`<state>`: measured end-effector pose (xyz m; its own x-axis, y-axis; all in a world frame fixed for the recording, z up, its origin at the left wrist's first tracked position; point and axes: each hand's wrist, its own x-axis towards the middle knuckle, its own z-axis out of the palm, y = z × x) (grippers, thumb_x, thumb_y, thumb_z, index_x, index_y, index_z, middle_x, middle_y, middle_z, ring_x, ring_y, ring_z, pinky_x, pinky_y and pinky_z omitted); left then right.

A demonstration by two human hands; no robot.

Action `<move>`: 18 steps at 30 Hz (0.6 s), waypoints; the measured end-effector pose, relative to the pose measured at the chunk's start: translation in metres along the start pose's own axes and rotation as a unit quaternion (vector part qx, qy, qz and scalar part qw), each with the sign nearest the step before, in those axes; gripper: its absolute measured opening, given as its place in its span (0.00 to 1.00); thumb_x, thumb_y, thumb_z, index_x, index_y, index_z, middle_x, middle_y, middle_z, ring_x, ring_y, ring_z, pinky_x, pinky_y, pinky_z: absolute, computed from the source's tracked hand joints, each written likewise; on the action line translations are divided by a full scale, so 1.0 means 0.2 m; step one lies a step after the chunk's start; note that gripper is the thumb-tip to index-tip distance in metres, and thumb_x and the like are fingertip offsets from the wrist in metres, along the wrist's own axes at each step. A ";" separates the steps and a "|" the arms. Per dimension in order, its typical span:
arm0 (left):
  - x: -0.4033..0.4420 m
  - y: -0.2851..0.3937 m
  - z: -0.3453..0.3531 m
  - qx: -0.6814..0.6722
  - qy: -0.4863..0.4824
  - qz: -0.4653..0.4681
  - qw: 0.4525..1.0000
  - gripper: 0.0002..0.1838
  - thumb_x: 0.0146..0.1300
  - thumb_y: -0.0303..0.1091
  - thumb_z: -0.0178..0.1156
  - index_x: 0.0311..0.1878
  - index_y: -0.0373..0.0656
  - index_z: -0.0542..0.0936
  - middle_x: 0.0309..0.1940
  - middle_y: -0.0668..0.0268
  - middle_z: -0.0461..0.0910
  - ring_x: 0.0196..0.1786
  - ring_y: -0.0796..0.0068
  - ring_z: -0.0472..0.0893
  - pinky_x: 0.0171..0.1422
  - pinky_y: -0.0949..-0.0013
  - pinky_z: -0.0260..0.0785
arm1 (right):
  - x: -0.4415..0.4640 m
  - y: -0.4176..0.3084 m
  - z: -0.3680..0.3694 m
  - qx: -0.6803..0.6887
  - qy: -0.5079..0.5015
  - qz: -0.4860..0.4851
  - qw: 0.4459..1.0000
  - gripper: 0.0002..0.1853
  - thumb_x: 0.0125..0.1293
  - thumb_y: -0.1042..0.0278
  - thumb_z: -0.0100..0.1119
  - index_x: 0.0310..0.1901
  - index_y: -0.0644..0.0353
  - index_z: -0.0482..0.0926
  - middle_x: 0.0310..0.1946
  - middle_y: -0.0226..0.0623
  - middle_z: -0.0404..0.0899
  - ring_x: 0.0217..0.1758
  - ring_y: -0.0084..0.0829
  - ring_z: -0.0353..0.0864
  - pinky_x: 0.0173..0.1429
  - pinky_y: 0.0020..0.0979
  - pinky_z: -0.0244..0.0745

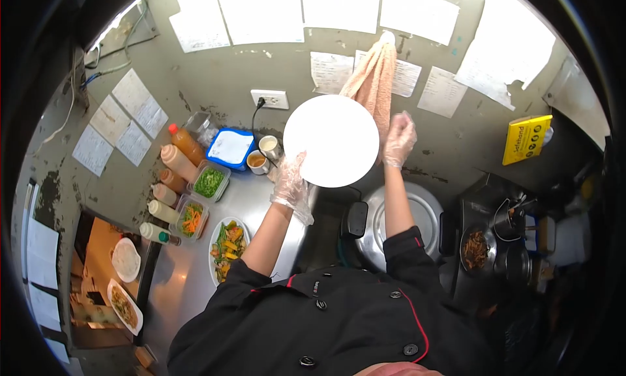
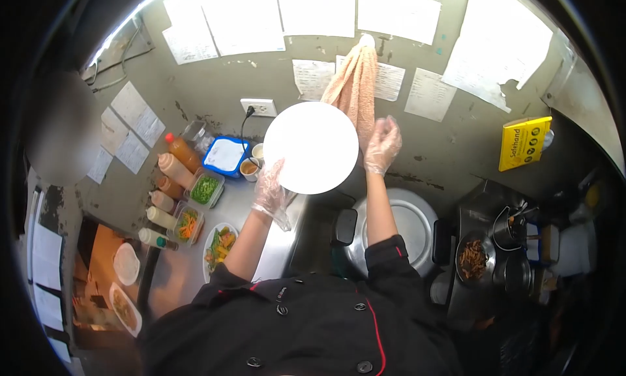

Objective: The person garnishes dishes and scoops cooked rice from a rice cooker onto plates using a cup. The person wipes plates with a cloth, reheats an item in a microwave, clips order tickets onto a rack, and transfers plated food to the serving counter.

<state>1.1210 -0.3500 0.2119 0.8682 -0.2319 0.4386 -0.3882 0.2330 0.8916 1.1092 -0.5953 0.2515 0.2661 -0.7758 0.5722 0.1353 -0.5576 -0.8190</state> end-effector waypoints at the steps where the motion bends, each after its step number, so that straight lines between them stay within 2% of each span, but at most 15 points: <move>1: -0.02 0.00 0.00 -0.094 0.028 -0.032 0.995 0.20 0.51 0.20 0.55 0.51 0.34 0.75 0.49 0.51 0.76 0.52 0.57 0.76 0.55 0.64 0.70 | -0.07 0.09 0.03 -0.157 -0.016 -0.057 0.986 0.26 0.59 0.52 0.61 0.48 0.68 0.74 0.45 0.51 0.72 0.51 0.44 0.73 0.56 0.41 0.68; 2: -0.04 -0.01 -0.01 -0.125 0.036 -0.034 0.991 0.20 0.51 0.20 0.56 0.50 0.33 0.75 0.49 0.51 0.76 0.52 0.57 0.76 0.55 0.64 0.70 | -0.13 0.24 0.08 -0.233 -0.072 -0.124 0.962 0.26 0.53 0.59 0.66 0.50 0.65 0.73 0.50 0.53 0.69 0.54 0.47 0.70 0.58 0.44 0.66; 3: -0.05 -0.03 -0.02 -0.149 0.049 -0.038 0.987 0.19 0.51 0.20 0.56 0.50 0.33 0.75 0.49 0.52 0.76 0.51 0.57 0.77 0.55 0.64 0.71 | -0.17 0.31 0.11 -0.217 -0.120 -0.053 0.967 0.27 0.51 0.60 0.66 0.51 0.65 0.72 0.48 0.53 0.70 0.53 0.47 0.71 0.57 0.44 0.67; 5: -0.06 -0.07 -0.04 -0.188 0.080 -0.048 0.978 0.19 0.52 0.20 0.57 0.50 0.32 0.74 0.48 0.53 0.76 0.50 0.58 0.77 0.54 0.64 0.71 | -0.17 0.46 0.11 -0.196 -0.192 -0.043 0.961 0.27 0.50 0.63 0.65 0.51 0.65 0.71 0.44 0.51 0.72 0.49 0.45 0.73 0.54 0.42 0.69; 6: -0.04 -0.05 -0.05 -0.209 0.089 -0.071 0.971 0.20 0.52 0.20 0.57 0.51 0.32 0.73 0.48 0.55 0.76 0.49 0.60 0.77 0.54 0.65 0.71 | -0.14 0.41 0.06 -0.188 -0.214 -0.107 0.953 0.26 0.51 0.65 0.64 0.51 0.65 0.70 0.42 0.48 0.73 0.47 0.43 0.75 0.53 0.40 0.71; 7: -0.03 -0.03 -0.07 -0.231 0.100 -0.093 0.963 0.21 0.53 0.21 0.58 0.53 0.33 0.72 0.48 0.56 0.76 0.49 0.62 0.77 0.54 0.65 0.71 | -0.10 0.35 0.03 -0.064 -0.216 -0.011 0.974 0.25 0.53 0.67 0.63 0.51 0.67 0.69 0.41 0.43 0.75 0.46 0.36 0.76 0.51 0.35 0.72; 8: -0.01 0.07 -0.07 -0.257 0.099 -0.136 0.952 0.22 0.53 0.22 0.58 0.54 0.33 0.70 0.48 0.58 0.76 0.48 0.64 0.77 0.53 0.67 0.71 | -0.09 0.32 0.00 0.173 -0.225 0.024 0.959 0.26 0.55 0.68 0.62 0.53 0.69 0.65 0.45 0.42 0.74 0.48 0.32 0.75 0.54 0.31 0.71; 9: 0.00 0.11 -0.07 -0.284 0.097 -0.180 0.937 0.24 0.54 0.22 0.59 0.56 0.34 0.69 0.48 0.59 0.75 0.48 0.67 0.77 0.53 0.68 0.71 | -0.10 0.17 -0.06 0.248 -0.256 0.016 0.934 0.28 0.56 0.69 0.60 0.57 0.69 0.62 0.49 0.44 0.72 0.51 0.33 0.74 0.57 0.32 0.69; 10: 0.00 0.10 -0.07 -0.245 0.045 -0.172 0.953 0.24 0.55 0.25 0.59 0.57 0.35 0.68 0.49 0.60 0.75 0.49 0.69 0.76 0.54 0.69 0.70 | -0.14 0.01 -0.11 0.318 -0.285 0.010 0.904 0.30 0.58 0.70 0.59 0.60 0.69 0.59 0.53 0.47 0.71 0.54 0.34 0.73 0.60 0.33 0.68; 12: -0.01 0.08 -0.03 -0.168 -0.063 -0.163 0.970 0.26 0.57 0.29 0.60 0.59 0.36 0.66 0.51 0.61 0.73 0.52 0.72 0.74 0.56 0.71 0.67 | -0.25 -0.09 -0.13 0.138 -0.356 -0.146 0.913 0.28 0.62 0.71 0.55 0.63 0.69 0.60 0.64 0.51 0.60 0.67 0.41 0.61 0.68 0.35 0.57; 13: -0.01 -0.07 -0.02 -0.085 -0.119 -0.159 0.976 0.31 0.57 0.32 0.61 0.63 0.37 0.62 0.54 0.62 0.71 0.56 0.73 0.70 0.62 0.70 0.63 | -0.35 -0.15 -0.09 0.107 -0.370 -0.165 0.908 0.30 0.62 0.71 0.54 0.65 0.70 0.57 0.63 0.53 0.61 0.67 0.42 0.61 0.69 0.35 0.54; 14: -0.01 0.15 0.13 -0.182 -0.121 -0.129 0.967 0.36 0.58 0.34 0.62 0.67 0.39 0.58 0.60 0.64 0.66 0.61 0.74 0.66 0.67 0.69 0.58 | -0.43 -0.20 -0.05 0.077 -0.382 -0.185 0.902 0.32 0.62 0.70 0.54 0.66 0.71 0.54 0.62 0.55 0.62 0.67 0.43 0.60 0.70 0.36 0.52; 16: -0.01 0.11 0.17 -0.280 -0.178 -0.102 0.938 0.41 0.59 0.36 0.62 0.71 0.41 0.51 0.65 0.66 0.60 0.66 0.75 0.60 0.69 0.70 0.54 | -0.37 -0.39 -0.05 0.134 -0.366 -0.113 0.914 0.31 0.63 0.68 0.53 0.64 0.73 0.56 0.62 0.55 0.62 0.68 0.44 0.59 0.71 0.36 0.50; 17: 0.00 0.13 0.18 -0.243 -0.175 -0.095 0.949 0.41 0.58 0.35 0.62 0.71 0.41 0.51 0.65 0.66 0.60 0.65 0.76 0.60 0.68 0.70 0.55 | -0.33 -0.46 -0.03 0.162 -0.358 -0.078 0.916 0.30 0.64 0.68 0.53 0.64 0.74 0.57 0.62 0.55 0.62 0.68 0.45 0.58 0.71 0.36 0.49; 18: 0.00 0.15 0.18 -0.205 -0.172 -0.091 0.959 0.41 0.58 0.33 0.62 0.71 0.41 0.50 0.65 0.66 0.60 0.65 0.76 0.61 0.68 0.71 0.55 | -0.34 -0.39 0.04 0.187 -0.283 -0.117 0.933 0.27 0.66 0.64 0.51 0.61 0.74 0.61 0.60 0.54 0.65 0.65 0.45 0.62 0.69 0.36 0.53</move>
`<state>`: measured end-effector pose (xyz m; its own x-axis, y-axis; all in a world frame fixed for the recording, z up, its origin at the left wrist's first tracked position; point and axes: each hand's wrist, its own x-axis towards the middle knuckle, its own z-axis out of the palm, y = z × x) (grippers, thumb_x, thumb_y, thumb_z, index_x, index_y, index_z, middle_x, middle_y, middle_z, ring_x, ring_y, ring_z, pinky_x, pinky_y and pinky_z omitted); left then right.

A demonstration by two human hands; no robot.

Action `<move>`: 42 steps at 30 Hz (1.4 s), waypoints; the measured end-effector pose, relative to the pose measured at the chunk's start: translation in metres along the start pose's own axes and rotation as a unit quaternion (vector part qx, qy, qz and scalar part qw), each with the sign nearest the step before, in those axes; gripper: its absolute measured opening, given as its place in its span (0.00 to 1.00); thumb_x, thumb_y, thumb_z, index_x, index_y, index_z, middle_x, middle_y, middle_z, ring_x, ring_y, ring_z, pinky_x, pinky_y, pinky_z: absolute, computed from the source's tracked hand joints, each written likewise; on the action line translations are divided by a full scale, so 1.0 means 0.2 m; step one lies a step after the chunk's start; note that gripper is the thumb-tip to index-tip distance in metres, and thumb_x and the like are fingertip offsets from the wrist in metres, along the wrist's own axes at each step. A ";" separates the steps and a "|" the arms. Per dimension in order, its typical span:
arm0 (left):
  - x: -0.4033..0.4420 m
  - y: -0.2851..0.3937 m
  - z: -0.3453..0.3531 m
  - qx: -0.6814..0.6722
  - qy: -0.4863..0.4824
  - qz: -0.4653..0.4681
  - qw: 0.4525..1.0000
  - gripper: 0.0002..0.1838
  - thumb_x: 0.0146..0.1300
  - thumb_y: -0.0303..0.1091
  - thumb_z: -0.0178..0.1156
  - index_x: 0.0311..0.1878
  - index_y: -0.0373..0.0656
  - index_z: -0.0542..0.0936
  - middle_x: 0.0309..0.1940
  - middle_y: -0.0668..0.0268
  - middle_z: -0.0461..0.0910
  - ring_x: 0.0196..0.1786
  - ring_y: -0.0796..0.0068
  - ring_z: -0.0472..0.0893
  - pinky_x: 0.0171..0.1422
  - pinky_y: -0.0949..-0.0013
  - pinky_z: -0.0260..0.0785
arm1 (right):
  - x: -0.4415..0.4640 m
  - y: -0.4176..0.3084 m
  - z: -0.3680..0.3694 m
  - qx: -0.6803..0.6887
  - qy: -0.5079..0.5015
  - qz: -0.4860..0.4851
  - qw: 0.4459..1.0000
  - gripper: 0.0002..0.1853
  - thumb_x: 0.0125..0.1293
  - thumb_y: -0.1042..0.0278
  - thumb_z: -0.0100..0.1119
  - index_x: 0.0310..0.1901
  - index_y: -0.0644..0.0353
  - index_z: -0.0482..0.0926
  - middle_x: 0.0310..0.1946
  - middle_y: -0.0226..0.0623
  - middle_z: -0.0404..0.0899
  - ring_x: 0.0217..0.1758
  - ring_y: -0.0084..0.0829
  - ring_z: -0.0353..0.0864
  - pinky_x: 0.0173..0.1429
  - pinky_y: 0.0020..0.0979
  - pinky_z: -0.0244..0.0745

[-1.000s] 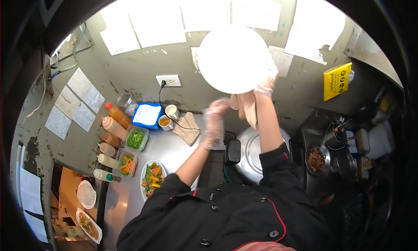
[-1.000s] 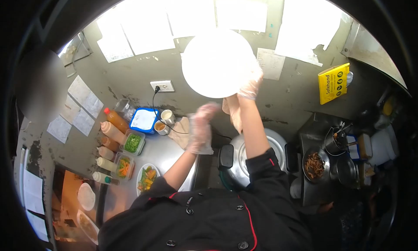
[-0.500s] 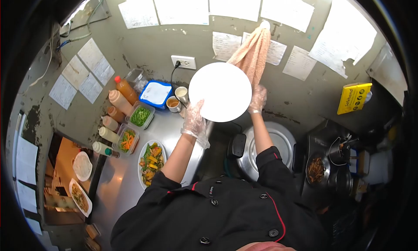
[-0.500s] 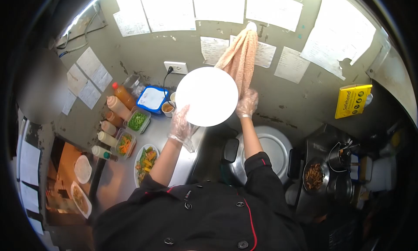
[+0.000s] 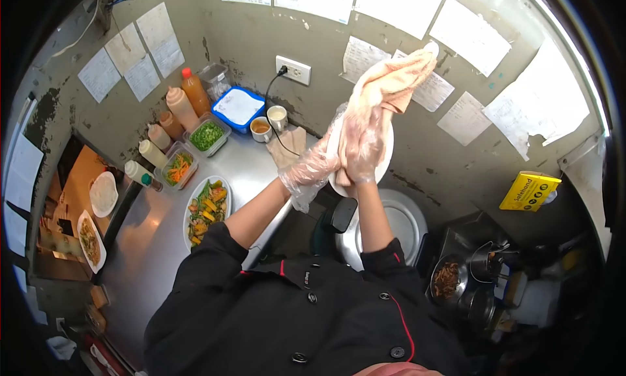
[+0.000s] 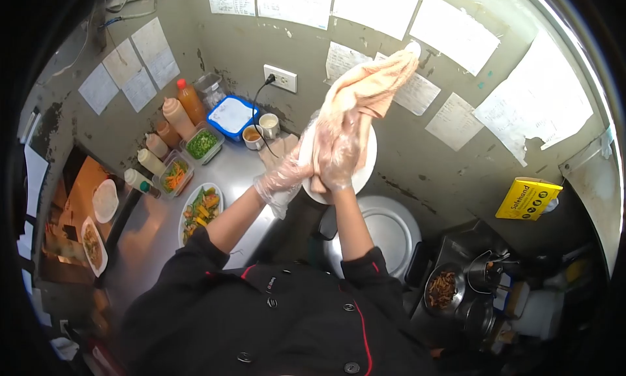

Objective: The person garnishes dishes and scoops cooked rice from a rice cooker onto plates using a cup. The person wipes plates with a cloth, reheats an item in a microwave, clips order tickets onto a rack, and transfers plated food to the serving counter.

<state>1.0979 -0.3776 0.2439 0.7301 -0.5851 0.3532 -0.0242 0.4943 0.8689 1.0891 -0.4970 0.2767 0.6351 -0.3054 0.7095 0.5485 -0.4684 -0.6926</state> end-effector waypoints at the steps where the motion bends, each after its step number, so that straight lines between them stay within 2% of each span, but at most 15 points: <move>1: -0.01 0.01 0.01 0.040 0.007 -0.004 0.999 0.42 0.57 0.32 0.62 0.71 0.41 0.50 0.64 0.67 0.60 0.64 0.77 0.61 0.67 0.72 0.55 | 0.03 0.12 0.00 -0.072 0.013 -0.033 0.997 0.25 0.66 0.64 0.50 0.59 0.74 0.63 0.58 0.54 0.67 0.62 0.46 0.65 0.67 0.36 0.56; 4: -0.09 -0.04 0.01 0.163 0.056 0.022 0.985 0.43 0.56 0.29 0.59 0.72 0.40 0.47 0.64 0.66 0.60 0.64 0.77 0.60 0.67 0.72 0.54 | 0.12 0.21 -0.07 -0.069 0.054 0.036 0.996 0.21 0.67 0.63 0.48 0.54 0.73 0.68 0.51 0.56 0.71 0.54 0.45 0.71 0.59 0.35 0.65; 6: -0.14 0.01 0.08 0.160 0.097 0.046 0.981 0.44 0.54 0.26 0.56 0.72 0.40 0.45 0.62 0.65 0.61 0.63 0.76 0.61 0.66 0.72 0.56 | 0.18 0.35 -0.14 -0.182 0.071 -0.020 0.981 0.19 0.67 0.63 0.49 0.53 0.70 0.68 0.34 0.47 0.78 0.35 0.37 0.78 0.39 0.35 0.71; 8: -0.20 0.00 0.10 0.118 0.136 0.031 0.983 0.44 0.53 0.26 0.57 0.72 0.40 0.47 0.62 0.65 0.61 0.63 0.75 0.61 0.66 0.70 0.56 | 0.16 0.42 -0.11 -0.093 0.157 -0.037 0.983 0.22 0.66 0.59 0.51 0.55 0.68 0.67 0.32 0.47 0.76 0.35 0.38 0.77 0.38 0.37 0.71; 10: -0.29 -0.14 0.01 0.053 0.191 -0.009 0.980 0.40 0.52 0.23 0.57 0.70 0.40 0.53 0.58 0.62 0.66 0.59 0.72 0.67 0.63 0.68 0.62 | 0.16 0.41 -0.16 -0.321 0.138 0.003 0.937 0.25 0.64 0.57 0.54 0.56 0.67 0.66 0.32 0.46 0.75 0.35 0.41 0.77 0.41 0.37 0.72; 12: -0.39 -0.11 -0.02 -0.040 0.238 -0.043 0.969 0.40 0.52 0.20 0.56 0.69 0.41 0.54 0.56 0.61 0.70 0.57 0.71 0.70 0.61 0.68 0.65 | 0.12 0.53 -0.19 -0.292 0.146 0.087 0.941 0.31 0.56 0.57 0.63 0.55 0.69 0.66 0.36 0.49 0.74 0.42 0.45 0.77 0.47 0.39 0.71; 16: -0.66 0.01 -0.02 -0.086 0.365 -0.040 0.926 0.35 0.48 0.19 0.57 0.63 0.34 0.60 0.51 0.57 0.72 0.53 0.65 0.75 0.58 0.65 0.69 | -0.12 0.76 -0.24 -0.324 0.010 0.010 0.946 0.29 0.51 0.63 0.65 0.54 0.67 0.69 0.47 0.52 0.73 0.45 0.48 0.76 0.52 0.41 0.70; 18: -0.85 -0.02 -0.05 -0.132 0.404 -0.042 0.904 0.37 0.47 0.19 0.57 0.65 0.36 0.59 0.52 0.56 0.72 0.53 0.65 0.75 0.58 0.65 0.69 | -0.30 0.74 -0.26 -0.467 -0.110 -0.116 0.870 0.21 0.55 0.66 0.61 0.50 0.65 0.73 0.49 0.53 0.73 0.50 0.49 0.74 0.56 0.42 0.68; 21: -1.23 -0.02 0.00 -0.126 0.469 -0.027 0.874 0.36 0.53 0.26 0.59 0.67 0.39 0.58 0.53 0.56 0.72 0.54 0.65 0.74 0.58 0.65 0.69 | -0.65 0.79 -0.29 -0.383 -0.330 -0.054 0.861 0.16 0.58 0.64 0.58 0.48 0.59 0.77 0.48 0.50 0.74 0.56 0.47 0.70 0.61 0.43 0.64; 24: -1.65 -0.03 0.12 -0.054 0.605 -0.071 0.792 0.27 0.65 0.35 0.50 0.65 0.35 0.59 0.56 0.52 0.70 0.56 0.63 0.74 0.62 0.62 0.67 | -0.84 0.60 -0.29 -0.232 -0.466 -0.137 0.843 0.14 0.60 0.58 0.57 0.44 0.55 0.80 0.48 0.42 0.75 0.55 0.42 0.71 0.67 0.48 0.55; 28: -2.20 -0.17 0.18 -0.106 0.735 0.067 0.667 0.25 0.69 0.43 0.47 0.62 0.36 0.62 0.54 0.55 0.72 0.54 0.64 0.75 0.57 0.64 0.70 | -0.85 0.50 -0.25 -0.206 -0.539 -0.159 0.801 0.13 0.59 0.55 0.57 0.27 0.57 0.79 0.33 0.38 0.78 0.43 0.40 0.75 0.70 0.51 0.48; 32: -2.54 -0.32 0.02 -0.038 0.878 0.144 0.455 0.27 0.70 0.50 0.43 0.62 0.36 0.62 0.54 0.54 0.72 0.53 0.62 0.75 0.57 0.63 0.70 | -0.84 0.49 -0.17 -0.250 -0.626 -0.164 0.720 0.19 0.55 0.50 0.58 0.16 0.56 0.76 0.22 0.39 0.75 0.34 0.42 0.74 0.54 0.45 0.65; 36: -2.64 -0.31 -0.24 -0.072 0.914 0.161 0.366 0.27 0.70 0.50 0.44 0.63 0.42 0.62 0.56 0.59 0.70 0.58 0.63 0.70 0.55 0.57 0.67 | -0.83 0.36 -0.16 -0.305 -0.645 -0.206 0.670 0.20 0.49 0.46 0.62 0.16 0.55 0.76 0.22 0.38 0.76 0.34 0.41 0.75 0.43 0.42 0.65; 38: -2.80 -0.36 -0.35 -0.067 0.884 0.116 0.447 0.25 0.69 0.49 0.44 0.62 0.42 0.63 0.60 0.62 0.66 0.60 0.63 0.68 0.57 0.54 0.65 | -0.70 0.21 -0.25 -0.347 -0.628 -0.187 0.672 0.18 0.42 0.48 0.67 0.15 0.53 0.75 0.22 0.37 0.74 0.34 0.40 0.74 0.44 0.41 0.66; 42: -2.94 -0.42 -0.34 -0.241 0.796 0.054 0.553 0.20 0.67 0.45 0.48 0.56 0.43 0.68 0.50 0.63 0.71 0.52 0.63 0.72 0.51 0.58 0.68 | -0.36 -0.27 -0.79 -0.334 -0.376 -0.177 0.846 0.20 0.33 0.66 0.75 0.18 0.59 0.68 0.26 0.37 0.70 0.33 0.42 0.68 0.46 0.42 0.67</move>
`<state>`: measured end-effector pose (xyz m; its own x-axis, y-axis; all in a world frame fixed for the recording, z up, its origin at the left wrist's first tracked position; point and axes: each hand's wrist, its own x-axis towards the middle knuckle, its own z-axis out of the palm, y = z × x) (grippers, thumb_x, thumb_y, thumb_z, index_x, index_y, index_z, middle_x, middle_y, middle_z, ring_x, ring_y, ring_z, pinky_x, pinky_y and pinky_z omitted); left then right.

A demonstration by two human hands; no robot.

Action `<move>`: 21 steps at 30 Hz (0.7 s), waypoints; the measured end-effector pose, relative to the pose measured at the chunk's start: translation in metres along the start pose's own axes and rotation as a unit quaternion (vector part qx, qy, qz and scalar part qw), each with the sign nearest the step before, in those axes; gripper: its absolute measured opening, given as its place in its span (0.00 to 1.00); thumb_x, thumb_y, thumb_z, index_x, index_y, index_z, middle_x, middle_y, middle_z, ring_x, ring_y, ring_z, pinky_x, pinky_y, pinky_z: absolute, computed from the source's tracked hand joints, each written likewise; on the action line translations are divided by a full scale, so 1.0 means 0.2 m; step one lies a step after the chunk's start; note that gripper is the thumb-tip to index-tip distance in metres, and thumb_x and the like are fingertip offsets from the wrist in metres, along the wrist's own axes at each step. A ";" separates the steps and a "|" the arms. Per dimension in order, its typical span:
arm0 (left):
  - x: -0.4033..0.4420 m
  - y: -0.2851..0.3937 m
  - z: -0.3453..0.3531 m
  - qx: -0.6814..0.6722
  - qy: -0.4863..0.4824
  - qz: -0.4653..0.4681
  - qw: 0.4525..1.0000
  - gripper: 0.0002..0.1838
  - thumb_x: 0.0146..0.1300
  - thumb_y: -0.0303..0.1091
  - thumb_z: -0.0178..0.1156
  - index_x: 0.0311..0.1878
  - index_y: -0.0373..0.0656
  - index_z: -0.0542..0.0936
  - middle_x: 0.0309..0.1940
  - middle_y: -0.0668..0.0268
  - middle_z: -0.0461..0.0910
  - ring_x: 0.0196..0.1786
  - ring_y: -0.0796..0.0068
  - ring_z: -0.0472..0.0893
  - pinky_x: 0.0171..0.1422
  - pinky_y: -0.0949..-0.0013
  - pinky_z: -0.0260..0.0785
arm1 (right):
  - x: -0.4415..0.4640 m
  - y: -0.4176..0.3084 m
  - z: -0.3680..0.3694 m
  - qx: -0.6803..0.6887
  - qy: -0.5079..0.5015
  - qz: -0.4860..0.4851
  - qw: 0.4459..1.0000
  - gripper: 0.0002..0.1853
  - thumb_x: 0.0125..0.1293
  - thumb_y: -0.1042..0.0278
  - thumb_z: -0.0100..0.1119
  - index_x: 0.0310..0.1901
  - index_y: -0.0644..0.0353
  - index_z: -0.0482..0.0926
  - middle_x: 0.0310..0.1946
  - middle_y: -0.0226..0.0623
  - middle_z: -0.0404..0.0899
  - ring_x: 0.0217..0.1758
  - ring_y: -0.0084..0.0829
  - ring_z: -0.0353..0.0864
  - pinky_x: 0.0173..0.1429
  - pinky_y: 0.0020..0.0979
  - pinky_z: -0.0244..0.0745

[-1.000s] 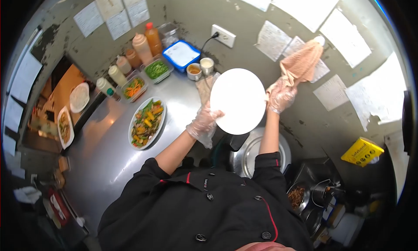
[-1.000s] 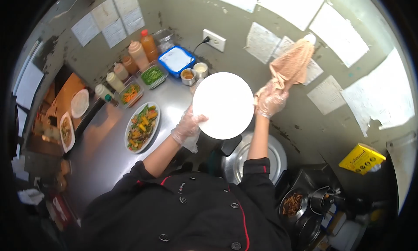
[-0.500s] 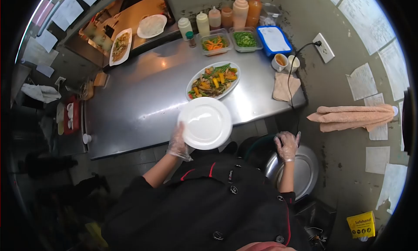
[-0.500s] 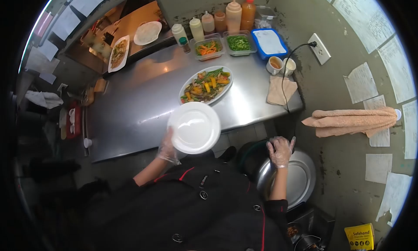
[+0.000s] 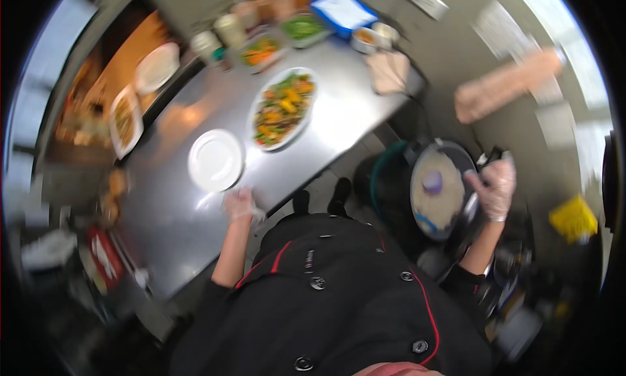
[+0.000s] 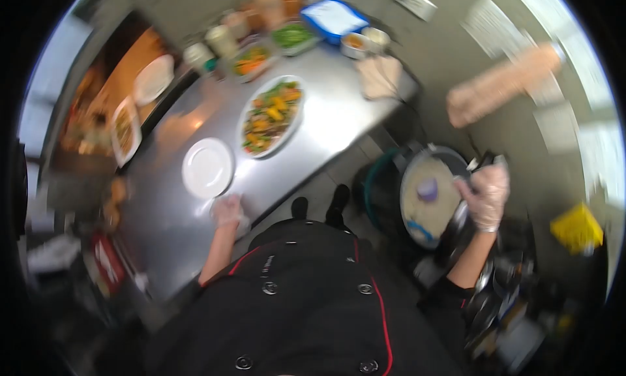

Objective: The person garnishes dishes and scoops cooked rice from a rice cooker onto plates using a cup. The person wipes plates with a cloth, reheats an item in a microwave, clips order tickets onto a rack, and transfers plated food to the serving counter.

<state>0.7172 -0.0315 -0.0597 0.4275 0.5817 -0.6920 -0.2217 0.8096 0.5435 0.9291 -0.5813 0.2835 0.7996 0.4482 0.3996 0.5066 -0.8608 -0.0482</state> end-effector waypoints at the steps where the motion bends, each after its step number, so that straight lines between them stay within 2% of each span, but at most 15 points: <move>1: -0.03 0.00 -0.07 0.016 -0.017 -0.053 0.998 0.19 0.66 0.45 0.50 0.54 0.44 0.71 0.45 0.64 0.73 0.47 0.64 0.74 0.48 0.60 0.70 | -0.03 -0.03 -0.20 -0.051 0.068 0.014 0.996 0.18 0.36 0.70 0.74 0.19 0.61 0.68 0.30 0.38 0.72 0.37 0.41 0.70 0.46 0.40 0.68; 2: -0.07 -0.01 -0.01 0.050 -0.006 -0.109 0.993 0.17 0.65 0.44 0.51 0.51 0.45 0.73 0.40 0.66 0.75 0.43 0.66 0.75 0.44 0.63 0.70 | -0.11 -0.05 -0.38 -0.114 0.088 0.086 0.986 0.15 0.41 0.71 0.72 0.20 0.61 0.70 0.34 0.40 0.73 0.41 0.41 0.71 0.47 0.39 0.68; 4: -0.26 0.01 0.21 0.134 0.035 -0.216 0.967 0.13 0.63 0.42 0.55 0.46 0.46 0.77 0.30 0.70 0.75 0.33 0.71 0.76 0.35 0.69 0.70 | -0.37 0.04 -0.62 -0.269 0.152 0.188 0.932 0.11 0.57 0.66 0.65 0.25 0.62 0.73 0.39 0.46 0.74 0.44 0.42 0.72 0.51 0.39 0.67; 5: -0.34 -0.02 0.32 0.174 -0.010 -0.215 0.961 0.13 0.63 0.41 0.56 0.46 0.46 0.77 0.29 0.71 0.74 0.32 0.73 0.75 0.33 0.71 0.68 | -0.55 0.16 -0.69 -0.341 0.171 0.220 0.898 0.11 0.61 0.64 0.61 0.30 0.63 0.74 0.39 0.48 0.75 0.47 0.44 0.73 0.53 0.39 0.66; 6: -0.43 -0.04 0.41 0.208 -0.050 -0.210 0.954 0.12 0.62 0.40 0.57 0.46 0.47 0.77 0.29 0.71 0.73 0.32 0.74 0.75 0.31 0.72 0.67 | -0.73 0.28 -0.79 -0.362 0.127 0.300 0.874 0.12 0.63 0.63 0.59 0.34 0.66 0.73 0.39 0.49 0.75 0.49 0.45 0.73 0.56 0.40 0.66; 8: -0.47 -0.08 0.49 0.256 -0.110 -0.206 0.938 0.12 0.62 0.39 0.58 0.46 0.47 0.76 0.28 0.72 0.72 0.30 0.77 0.74 0.29 0.74 0.65 | -1.00 0.43 -0.92 -0.366 0.163 0.318 0.859 0.14 0.63 0.63 0.58 0.37 0.68 0.74 0.40 0.50 0.76 0.49 0.45 0.74 0.57 0.39 0.66; 11: -0.49 -0.15 0.66 0.312 -0.167 -0.178 0.918 0.12 0.61 0.39 0.59 0.46 0.45 0.76 0.27 0.73 0.71 0.29 0.79 0.73 0.28 0.75 0.64 | -1.17 0.52 -0.99 -0.272 0.215 0.335 0.876 0.12 0.63 0.65 0.58 0.37 0.68 0.74 0.41 0.50 0.76 0.45 0.46 0.74 0.54 0.40 0.68; 12: -0.49 -0.18 0.72 0.328 -0.190 -0.174 0.909 0.13 0.61 0.39 0.59 0.46 0.44 0.76 0.27 0.73 0.71 0.29 0.79 0.73 0.28 0.75 0.64 | -1.20 0.56 -1.00 -0.241 0.218 0.372 0.870 0.12 0.62 0.65 0.59 0.38 0.67 0.75 0.42 0.49 0.77 0.46 0.46 0.75 0.53 0.41 0.69; 14: -0.49 -0.22 0.80 0.356 -0.233 -0.163 0.890 0.13 0.61 0.39 0.59 0.45 0.42 0.76 0.26 0.73 0.71 0.29 0.79 0.73 0.29 0.76 0.64 | -1.19 0.56 -0.97 -0.383 0.156 0.416 0.810 0.14 0.58 0.66 0.62 0.42 0.64 0.75 0.46 0.47 0.76 0.49 0.46 0.75 0.53 0.39 0.70; 15: -0.51 -0.24 0.86 0.366 -0.242 -0.156 0.885 0.14 0.61 0.38 0.59 0.45 0.41 0.76 0.26 0.72 0.71 0.28 0.80 0.72 0.29 0.76 0.63 | -0.85 0.27 -0.87 -0.521 0.127 0.492 0.685 0.17 0.54 0.68 0.64 0.46 0.60 0.75 0.49 0.42 0.75 0.50 0.44 0.75 0.53 0.38 0.69; 16: -0.53 -0.25 0.90 0.365 -0.249 -0.160 0.883 0.14 0.61 0.38 0.59 0.45 0.41 0.76 0.26 0.72 0.71 0.28 0.80 0.72 0.29 0.76 0.63 | -0.82 0.26 -0.83 -0.646 0.143 0.317 0.679 0.20 0.50 0.70 0.64 0.48 0.56 0.74 0.51 0.38 0.74 0.50 0.41 0.75 0.55 0.37 0.68; 17: -0.55 -0.26 0.94 0.362 -0.254 -0.163 0.882 0.14 0.60 0.38 0.58 0.46 0.40 0.76 0.26 0.72 0.71 0.28 0.80 0.72 0.29 0.76 0.63 | -0.71 0.22 -0.75 -0.619 0.163 0.277 0.717 0.19 0.49 0.73 0.63 0.46 0.55 0.75 0.48 0.38 0.76 0.51 0.39 0.75 0.58 0.37 0.66; 18: -0.57 -0.28 0.96 0.359 -0.258 -0.166 0.881 0.14 0.60 0.37 0.58 0.46 0.40 0.76 0.26 0.72 0.71 0.28 0.80 0.72 0.29 0.77 0.63 | -0.69 0.28 -0.65 -0.472 0.195 0.224 0.830 0.17 0.49 0.73 0.62 0.44 0.56 0.77 0.45 0.38 0.77 0.50 0.38 0.76 0.58 0.38 0.68; 20: -0.59 -0.34 1.00 0.364 -0.265 -0.148 0.881 0.16 0.60 0.37 0.58 0.48 0.39 0.75 0.26 0.72 0.71 0.28 0.80 0.72 0.29 0.77 0.63 | -0.58 0.30 -0.19 -0.335 0.172 0.213 0.902 0.09 0.53 0.70 0.62 0.37 0.57 0.78 0.35 0.39 0.79 0.38 0.42 0.78 0.43 0.40 0.73; 21: -0.61 -0.37 1.03 0.363 -0.268 -0.140 0.881 0.16 0.60 0.37 0.58 0.48 0.38 0.75 0.27 0.72 0.71 0.28 0.80 0.72 0.29 0.77 0.63 | -0.57 0.35 0.05 -0.212 0.119 0.267 0.932 0.07 0.53 0.67 0.62 0.34 0.56 0.79 0.31 0.42 0.78 0.36 0.44 0.78 0.42 0.40 0.74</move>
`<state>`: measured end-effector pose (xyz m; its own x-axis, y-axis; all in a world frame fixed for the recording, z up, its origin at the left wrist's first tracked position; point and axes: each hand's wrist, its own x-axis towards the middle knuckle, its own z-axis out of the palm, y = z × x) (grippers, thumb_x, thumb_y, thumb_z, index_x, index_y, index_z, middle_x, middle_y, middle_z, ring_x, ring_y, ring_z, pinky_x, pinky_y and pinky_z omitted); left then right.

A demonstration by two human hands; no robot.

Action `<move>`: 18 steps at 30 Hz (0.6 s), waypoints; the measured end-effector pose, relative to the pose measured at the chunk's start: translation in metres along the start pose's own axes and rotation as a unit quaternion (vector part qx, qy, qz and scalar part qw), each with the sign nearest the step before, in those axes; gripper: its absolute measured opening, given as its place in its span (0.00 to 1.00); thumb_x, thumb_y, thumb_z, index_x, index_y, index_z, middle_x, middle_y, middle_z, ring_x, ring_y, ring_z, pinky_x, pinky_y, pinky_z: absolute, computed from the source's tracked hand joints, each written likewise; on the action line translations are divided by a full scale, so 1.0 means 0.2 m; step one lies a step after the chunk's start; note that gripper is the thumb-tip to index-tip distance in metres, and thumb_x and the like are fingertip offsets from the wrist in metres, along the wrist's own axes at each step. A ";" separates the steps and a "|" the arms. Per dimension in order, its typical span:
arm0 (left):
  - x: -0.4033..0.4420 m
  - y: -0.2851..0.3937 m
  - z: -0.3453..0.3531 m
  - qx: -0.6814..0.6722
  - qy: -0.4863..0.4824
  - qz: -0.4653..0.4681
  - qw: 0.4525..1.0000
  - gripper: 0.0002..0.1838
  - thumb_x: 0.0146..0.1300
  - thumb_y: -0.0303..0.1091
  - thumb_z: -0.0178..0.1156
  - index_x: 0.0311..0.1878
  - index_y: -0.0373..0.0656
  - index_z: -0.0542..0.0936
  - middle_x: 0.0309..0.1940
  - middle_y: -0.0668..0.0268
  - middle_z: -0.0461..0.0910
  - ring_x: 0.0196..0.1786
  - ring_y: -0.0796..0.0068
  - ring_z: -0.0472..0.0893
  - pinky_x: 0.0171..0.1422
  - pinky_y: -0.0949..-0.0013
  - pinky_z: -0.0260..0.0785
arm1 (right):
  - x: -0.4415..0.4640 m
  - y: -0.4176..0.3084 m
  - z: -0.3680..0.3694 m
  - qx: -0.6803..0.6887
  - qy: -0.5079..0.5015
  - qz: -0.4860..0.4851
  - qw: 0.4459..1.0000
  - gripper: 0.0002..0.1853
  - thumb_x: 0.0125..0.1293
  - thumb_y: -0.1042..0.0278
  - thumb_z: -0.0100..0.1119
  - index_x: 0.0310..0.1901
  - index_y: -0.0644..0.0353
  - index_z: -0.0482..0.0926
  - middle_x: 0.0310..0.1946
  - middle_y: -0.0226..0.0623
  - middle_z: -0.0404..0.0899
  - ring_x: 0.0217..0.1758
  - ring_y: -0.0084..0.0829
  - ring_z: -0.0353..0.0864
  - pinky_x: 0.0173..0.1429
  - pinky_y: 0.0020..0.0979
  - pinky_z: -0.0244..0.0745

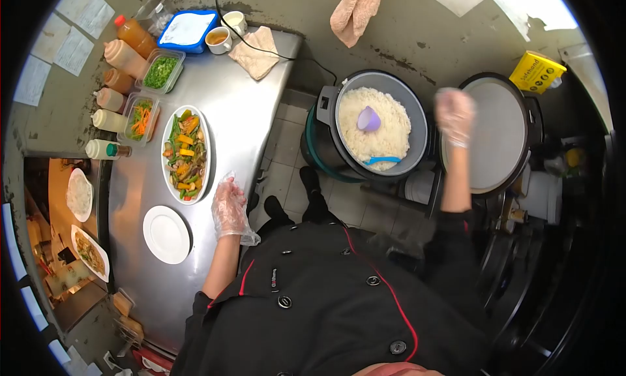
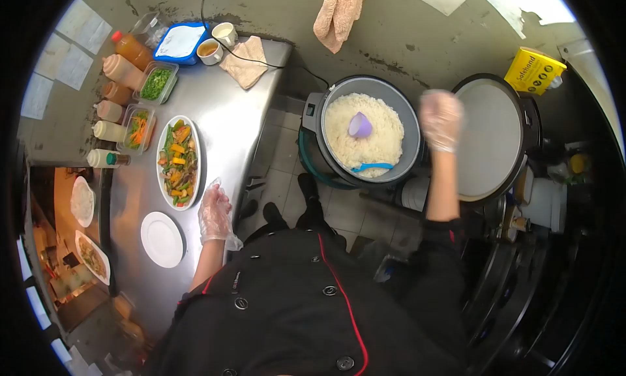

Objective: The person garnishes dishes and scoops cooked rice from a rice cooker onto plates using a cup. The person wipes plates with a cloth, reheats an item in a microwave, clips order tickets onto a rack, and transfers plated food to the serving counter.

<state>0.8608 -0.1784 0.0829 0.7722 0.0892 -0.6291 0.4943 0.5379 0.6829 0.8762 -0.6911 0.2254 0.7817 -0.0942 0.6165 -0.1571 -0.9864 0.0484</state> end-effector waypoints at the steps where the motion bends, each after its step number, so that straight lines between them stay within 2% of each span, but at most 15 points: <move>1: -0.01 -0.01 0.04 0.001 0.003 0.008 1.000 0.16 0.61 0.37 0.58 0.49 0.38 0.75 0.27 0.72 0.71 0.28 0.80 0.72 0.29 0.77 0.63 | -0.10 0.01 0.29 0.005 -0.129 0.061 0.990 0.11 0.58 0.60 0.60 0.36 0.58 0.80 0.32 0.44 0.79 0.36 0.45 0.78 0.44 0.39 0.73; 2: -0.01 -0.02 0.09 0.005 -0.008 0.011 1.000 0.17 0.61 0.38 0.58 0.49 0.38 0.74 0.27 0.72 0.71 0.29 0.80 0.72 0.30 0.78 0.64 | -0.11 -0.05 0.51 0.015 -0.334 0.161 0.929 0.14 0.59 0.56 0.58 0.35 0.59 0.81 0.32 0.47 0.80 0.38 0.45 0.79 0.46 0.40 0.73; 3: -0.02 -0.03 0.13 0.010 -0.018 0.013 1.000 0.17 0.61 0.39 0.58 0.49 0.38 0.74 0.27 0.72 0.71 0.29 0.80 0.72 0.30 0.78 0.64 | -0.22 -0.02 0.80 0.001 -0.387 0.117 0.915 0.18 0.60 0.51 0.55 0.35 0.60 0.81 0.34 0.50 0.80 0.42 0.45 0.80 0.49 0.41 0.73; 5: -0.05 -0.06 0.22 0.027 -0.024 0.012 0.999 0.17 0.62 0.40 0.59 0.49 0.38 0.74 0.28 0.72 0.72 0.29 0.81 0.72 0.30 0.79 0.64 | -0.36 -0.03 1.19 0.035 -0.447 0.140 0.883 0.23 0.61 0.45 0.50 0.36 0.60 0.81 0.38 0.51 0.80 0.46 0.47 0.79 0.52 0.43 0.72; 8: -0.09 -0.11 0.30 0.051 -0.027 0.001 0.998 0.18 0.63 0.41 0.59 0.49 0.39 0.74 0.29 0.71 0.73 0.30 0.81 0.73 0.31 0.79 0.65 | -0.58 -0.05 1.51 0.066 -0.456 0.250 0.852 0.24 0.62 0.44 0.48 0.43 0.58 0.79 0.44 0.53 0.78 0.49 0.48 0.78 0.53 0.43 0.71; 11: -0.11 -0.17 0.33 0.040 0.000 -0.025 0.999 0.16 0.63 0.41 0.58 0.49 0.40 0.74 0.29 0.72 0.74 0.30 0.82 0.73 0.32 0.79 0.66 | -0.55 -0.12 1.37 0.159 -0.505 0.169 0.831 0.23 0.60 0.46 0.52 0.48 0.57 0.74 0.43 0.53 0.78 0.48 0.48 0.77 0.51 0.42 0.71; 14: -0.09 -0.25 0.36 0.055 0.023 -0.044 0.997 0.17 0.63 0.42 0.59 0.49 0.42 0.75 0.30 0.72 0.75 0.31 0.82 0.74 0.32 0.79 0.67 | -0.61 -0.09 1.18 0.293 -0.543 0.027 0.786 0.23 0.56 0.49 0.57 0.46 0.59 0.71 0.39 0.52 0.77 0.45 0.49 0.77 0.49 0.41 0.72; 17: -0.02 -0.36 0.42 0.074 0.001 -0.060 0.995 0.18 0.62 0.44 0.60 0.49 0.43 0.75 0.30 0.72 0.75 0.31 0.83 0.75 0.32 0.79 0.67 | -0.62 0.06 1.18 0.323 -0.526 -0.009 0.787 0.22 0.51 0.55 0.64 0.42 0.57 0.69 0.32 0.47 0.76 0.39 0.46 0.76 0.45 0.39 0.71; 18: 0.00 -0.38 0.47 0.086 -0.005 -0.062 0.994 0.19 0.61 0.46 0.60 0.48 0.43 0.76 0.31 0.72 0.75 0.32 0.83 0.75 0.33 0.79 0.68 | -0.61 0.11 1.20 0.341 -0.503 0.028 0.794 0.18 0.52 0.61 0.61 0.43 0.57 0.69 0.38 0.46 0.74 0.39 0.46 0.76 0.45 0.38 0.72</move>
<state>0.8612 -0.2977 0.0650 0.7048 0.0227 -0.7091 0.6459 0.3928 0.6546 0.9227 -0.7346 -0.0372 0.9255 0.1375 -0.3528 -0.1133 -0.7885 -0.6045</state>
